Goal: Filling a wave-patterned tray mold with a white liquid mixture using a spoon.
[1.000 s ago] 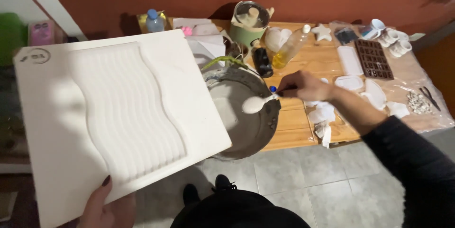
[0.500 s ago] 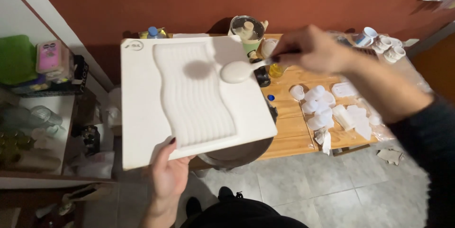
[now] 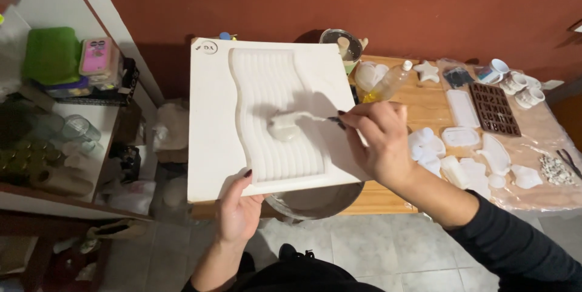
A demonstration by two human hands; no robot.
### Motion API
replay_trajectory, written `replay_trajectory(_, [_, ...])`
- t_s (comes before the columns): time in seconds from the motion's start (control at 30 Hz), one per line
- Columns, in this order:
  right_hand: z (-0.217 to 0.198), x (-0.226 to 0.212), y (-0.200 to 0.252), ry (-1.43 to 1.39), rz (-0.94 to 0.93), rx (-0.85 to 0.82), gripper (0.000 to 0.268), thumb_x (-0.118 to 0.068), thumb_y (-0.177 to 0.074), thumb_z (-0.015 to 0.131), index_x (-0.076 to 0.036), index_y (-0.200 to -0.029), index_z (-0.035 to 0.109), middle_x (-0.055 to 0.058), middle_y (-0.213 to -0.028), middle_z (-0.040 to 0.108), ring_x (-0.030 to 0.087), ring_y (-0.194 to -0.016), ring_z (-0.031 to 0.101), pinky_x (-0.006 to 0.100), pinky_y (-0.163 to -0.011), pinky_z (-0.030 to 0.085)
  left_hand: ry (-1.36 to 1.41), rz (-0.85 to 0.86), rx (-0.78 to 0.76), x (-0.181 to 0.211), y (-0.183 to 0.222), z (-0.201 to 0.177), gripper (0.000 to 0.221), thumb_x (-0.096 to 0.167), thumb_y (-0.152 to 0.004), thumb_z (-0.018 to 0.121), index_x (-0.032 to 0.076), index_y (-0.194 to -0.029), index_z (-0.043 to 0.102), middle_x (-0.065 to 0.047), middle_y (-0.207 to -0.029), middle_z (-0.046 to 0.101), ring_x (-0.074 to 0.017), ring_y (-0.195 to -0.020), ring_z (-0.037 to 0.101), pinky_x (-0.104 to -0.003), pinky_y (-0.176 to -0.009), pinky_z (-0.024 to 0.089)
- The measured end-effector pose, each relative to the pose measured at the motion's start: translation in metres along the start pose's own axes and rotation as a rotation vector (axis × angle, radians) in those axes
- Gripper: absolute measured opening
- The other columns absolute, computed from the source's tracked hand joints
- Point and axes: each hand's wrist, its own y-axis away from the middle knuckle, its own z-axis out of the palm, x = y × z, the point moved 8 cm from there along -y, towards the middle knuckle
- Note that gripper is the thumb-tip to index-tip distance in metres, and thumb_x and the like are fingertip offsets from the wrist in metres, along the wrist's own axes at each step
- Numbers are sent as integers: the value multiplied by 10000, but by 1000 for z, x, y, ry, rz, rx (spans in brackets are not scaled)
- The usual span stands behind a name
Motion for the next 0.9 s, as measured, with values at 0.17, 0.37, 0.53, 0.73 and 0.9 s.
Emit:
replay_trajectory(0.17, [7,6,2,-3,16,-40,260,28,-790,773,-72,-1027,741,32,-1011,694,221,-914,616,392,-797,379,-8,-4,-67,-4,-1,0,349,134,-1032,499,-115,-1218,658,-177,-1164,714,-251,-1066,642,-428,-918,499])
replay_trajectory(0.37, [6,10,2,19,30,-46,276,19,-779,770,-64,-1040,743,50,-1014,690,238,-937,624,401,-820,397,15,-53,-66,-17,-3,-15,334,136,-1033,507,-104,-1199,669,-162,-1133,711,-229,-1027,639,-417,-897,489])
replay_trajectory(0.53, [14,34,0,-86,293,-166,168,-25,-830,768,-66,-992,753,72,-950,732,239,-836,652,374,-771,424,44,-78,-77,-16,-3,-8,327,139,-1033,512,-96,-1198,668,-150,-1140,710,-217,-1047,640,-412,-924,488])
replay_trajectory(0.73, [41,106,26,-903,1011,-481,170,-27,-919,646,-32,-1074,716,92,-965,774,162,-896,714,289,-818,571,13,-70,-65,0,-3,1,378,138,-993,481,-115,-1205,665,-186,-1197,715,-254,-1113,660,-442,-972,505])
replay_trajectory(0.9, [6,162,58,-872,1145,-430,159,-26,-939,643,-4,-1088,697,116,-984,753,196,-887,702,339,-766,557,-3,3,-29,20,3,-25,364,118,-997,463,-114,-1198,658,-198,-1200,716,-274,-1134,662,-470,-989,521])
